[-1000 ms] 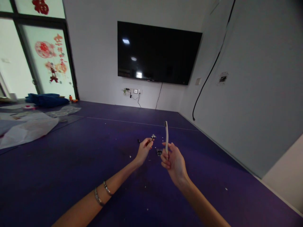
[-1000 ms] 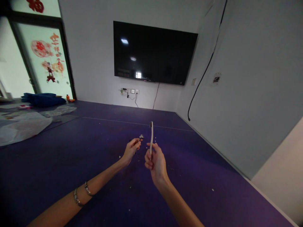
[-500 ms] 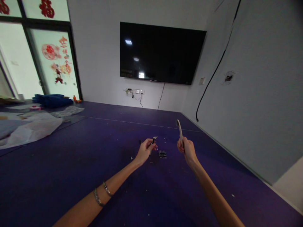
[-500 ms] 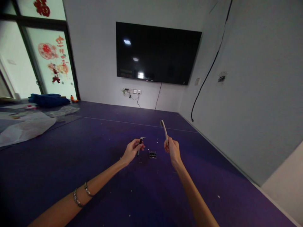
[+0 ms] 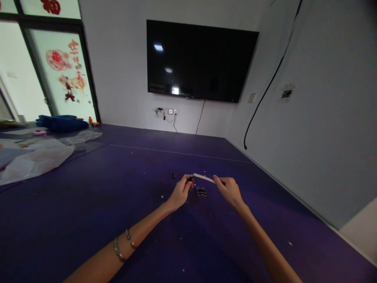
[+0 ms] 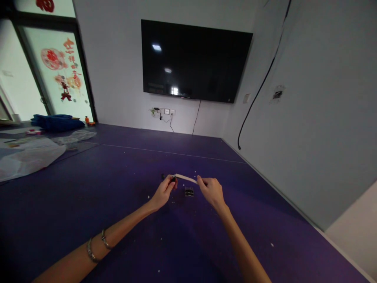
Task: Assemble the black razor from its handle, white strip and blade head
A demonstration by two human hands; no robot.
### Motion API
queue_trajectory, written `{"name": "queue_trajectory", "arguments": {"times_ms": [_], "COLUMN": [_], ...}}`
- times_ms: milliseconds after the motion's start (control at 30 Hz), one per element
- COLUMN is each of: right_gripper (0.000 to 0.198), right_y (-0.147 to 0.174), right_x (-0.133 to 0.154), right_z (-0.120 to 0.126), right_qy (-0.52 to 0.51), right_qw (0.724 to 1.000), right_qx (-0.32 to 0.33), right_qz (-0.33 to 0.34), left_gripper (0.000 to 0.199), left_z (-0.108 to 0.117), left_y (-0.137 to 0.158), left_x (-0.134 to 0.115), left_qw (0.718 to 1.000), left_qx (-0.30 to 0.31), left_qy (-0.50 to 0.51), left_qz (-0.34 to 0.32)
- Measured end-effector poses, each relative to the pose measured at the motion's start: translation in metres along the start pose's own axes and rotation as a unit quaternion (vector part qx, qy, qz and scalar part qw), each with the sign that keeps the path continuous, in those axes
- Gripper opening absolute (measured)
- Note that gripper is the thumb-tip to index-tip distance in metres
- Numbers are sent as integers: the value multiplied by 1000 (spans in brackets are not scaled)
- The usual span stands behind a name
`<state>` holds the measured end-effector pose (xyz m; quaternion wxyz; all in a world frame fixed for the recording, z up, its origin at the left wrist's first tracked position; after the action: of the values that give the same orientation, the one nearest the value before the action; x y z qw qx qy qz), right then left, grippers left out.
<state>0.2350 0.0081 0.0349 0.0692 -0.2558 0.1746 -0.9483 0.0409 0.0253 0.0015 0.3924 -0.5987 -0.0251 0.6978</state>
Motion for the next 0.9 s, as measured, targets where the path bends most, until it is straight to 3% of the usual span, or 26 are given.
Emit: {"name": "queue_trajectory", "arguments": {"times_ms": [200, 333, 767, 900], "right_gripper": [54, 52, 52, 52], "right_y": [-1, -2, 0, 1], "right_x": [-18, -14, -10, -15], "right_z": [-4, -8, -15, -18], "right_qy": [-55, -113, -153, -143], "right_qw": [998, 993, 987, 989], "right_qx": [-17, -21, -28, -30], "right_qz": [-4, 19, 31, 6], "left_gripper": [19, 18, 17, 19], "left_z": [-4, -6, -11, -11], "left_y": [0, 0, -3, -4], "left_x": [-4, 0, -7, -9], "left_qw": [999, 999, 990, 986], "left_qx": [8, 8, 10, 1], "left_qy": [48, 49, 137, 161], "left_qz": [14, 22, 32, 31]}}
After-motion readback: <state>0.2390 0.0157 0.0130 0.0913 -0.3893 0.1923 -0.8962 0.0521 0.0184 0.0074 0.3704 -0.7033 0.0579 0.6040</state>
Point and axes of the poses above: each hand's wrist, its own y-axis away from the middle knuckle, its own z-axis out of the back of the hand, x = y × z, the point moved 5 cm from there along -y, towards the middle knuckle, and after that the axes turned 13 degrees about x, right-handed, at the moved point
